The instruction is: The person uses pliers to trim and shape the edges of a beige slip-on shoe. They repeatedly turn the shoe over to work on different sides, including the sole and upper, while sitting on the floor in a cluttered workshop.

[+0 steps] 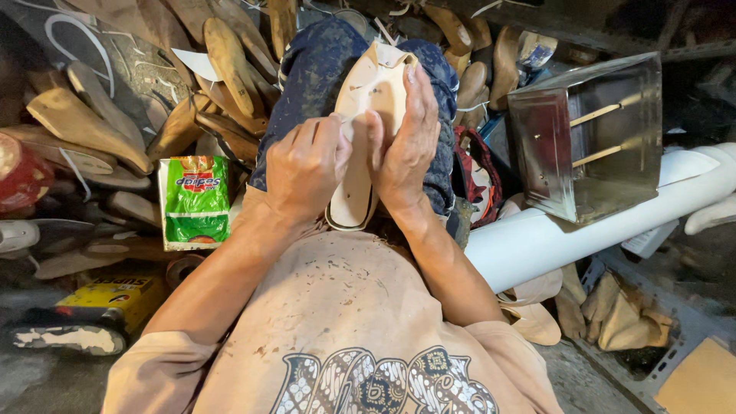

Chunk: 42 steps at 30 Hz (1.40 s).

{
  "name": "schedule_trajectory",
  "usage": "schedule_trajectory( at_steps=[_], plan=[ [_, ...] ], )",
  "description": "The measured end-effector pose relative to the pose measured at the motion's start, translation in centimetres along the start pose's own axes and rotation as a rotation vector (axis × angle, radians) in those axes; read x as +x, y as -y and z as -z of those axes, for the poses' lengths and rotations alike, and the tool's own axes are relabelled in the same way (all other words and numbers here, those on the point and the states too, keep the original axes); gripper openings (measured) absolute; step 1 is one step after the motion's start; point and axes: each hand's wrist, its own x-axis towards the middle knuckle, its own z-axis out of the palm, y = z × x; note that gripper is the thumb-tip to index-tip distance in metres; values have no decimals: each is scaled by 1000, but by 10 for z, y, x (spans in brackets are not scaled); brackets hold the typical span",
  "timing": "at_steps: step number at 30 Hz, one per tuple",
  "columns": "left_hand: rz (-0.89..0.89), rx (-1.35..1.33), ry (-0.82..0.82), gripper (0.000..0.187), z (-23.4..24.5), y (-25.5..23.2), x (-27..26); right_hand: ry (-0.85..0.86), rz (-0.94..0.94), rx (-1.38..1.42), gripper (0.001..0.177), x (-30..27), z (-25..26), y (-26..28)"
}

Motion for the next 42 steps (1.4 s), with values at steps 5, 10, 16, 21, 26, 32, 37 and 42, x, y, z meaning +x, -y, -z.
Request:
schedule_trajectory(
  at_steps=[5, 10, 16, 21, 26, 32, 37, 42],
  plan=[
    [226, -331, -138, 9, -15, 6, -5, -17, -47, -13, 53, -7, -7, 1],
    [456, -565, -79, 5, 1, -2, -8, -12, -55, -25, 49, -13, -8, -7],
    [266, -387, 183, 36, 12, 2, 21, -24, -105, 7, 54, -18, -8, -8],
    [211, -296, 163, 16, 4, 0, 28, -44, -100, -23, 54, -16, -6, -6],
    [10, 121, 122, 11, -6, -10, 22, -25, -109, -33, 54, -17, -7, -7],
    [-29, 441, 86, 21, -13, -9, 21, -25, -97, -64, 52, -17, -8, -5],
    [233, -249, 10, 19, -7, 7, 22, 8, -110, -70, 57, -16, -4, -5],
    [472, -534, 128, 10, 17, -2, 30, -6, -114, -56, 54, -19, -4, -8]
  ],
)
